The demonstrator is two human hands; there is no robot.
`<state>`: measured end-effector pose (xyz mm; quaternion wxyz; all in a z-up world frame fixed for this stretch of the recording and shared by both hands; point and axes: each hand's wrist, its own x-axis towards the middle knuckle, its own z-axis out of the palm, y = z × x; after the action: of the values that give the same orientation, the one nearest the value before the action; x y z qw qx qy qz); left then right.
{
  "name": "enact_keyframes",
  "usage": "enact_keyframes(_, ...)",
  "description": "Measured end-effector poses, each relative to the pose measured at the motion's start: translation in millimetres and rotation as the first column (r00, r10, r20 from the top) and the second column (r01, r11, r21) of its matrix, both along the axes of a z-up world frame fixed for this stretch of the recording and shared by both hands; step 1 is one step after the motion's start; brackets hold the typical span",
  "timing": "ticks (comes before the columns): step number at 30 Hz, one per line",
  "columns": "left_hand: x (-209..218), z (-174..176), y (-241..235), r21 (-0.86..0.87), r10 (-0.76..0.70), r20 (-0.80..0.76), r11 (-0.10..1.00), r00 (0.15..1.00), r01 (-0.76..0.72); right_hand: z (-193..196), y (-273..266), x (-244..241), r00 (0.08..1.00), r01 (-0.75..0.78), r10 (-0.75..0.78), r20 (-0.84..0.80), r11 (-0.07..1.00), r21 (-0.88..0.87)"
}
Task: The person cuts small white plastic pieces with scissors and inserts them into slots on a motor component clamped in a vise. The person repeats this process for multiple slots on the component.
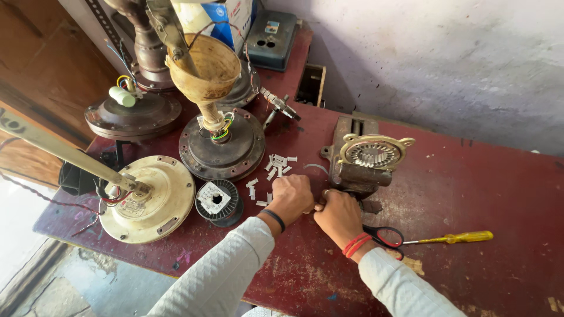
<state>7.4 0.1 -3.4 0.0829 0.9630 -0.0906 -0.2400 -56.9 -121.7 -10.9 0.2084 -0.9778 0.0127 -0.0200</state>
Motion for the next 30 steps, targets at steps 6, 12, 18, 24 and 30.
enact_keyframes(6,-35.5,-4.5,20.6,-0.285,0.066,0.347,0.958,0.935,0.038,-1.7,-8.8,-25.5,0.968,-0.054,0.029,0.248,0.994,0.097)
enact_keyframes(12,-73.2,-3.9,10.3,-0.369,0.255,0.392,0.924,0.884,-0.103,-7.1,-17.9,-58.1,0.931,-0.168,0.121,0.345,0.979,0.111)
enact_keyframes(18,-79.8,-7.8,5.0,-0.48,0.394,0.372,0.856,0.841,-0.189,-4.2,-22.1,-58.7,0.912,-0.225,0.159,0.378,0.964,0.139)
enact_keyframes(24,-90.2,-17.0,4.2,-0.611,0.479,0.368,0.771,0.797,-0.181,-0.1,-22.9,-56.7,0.914,-0.272,0.213,0.346,0.953,0.131)
enact_keyframes(30,-92.8,-21.5,15.3,-0.606,0.357,0.528,0.794,0.771,0.047,1.5,-16.8,-57.7,0.884,-0.214,0.14,0.445,0.97,0.119)
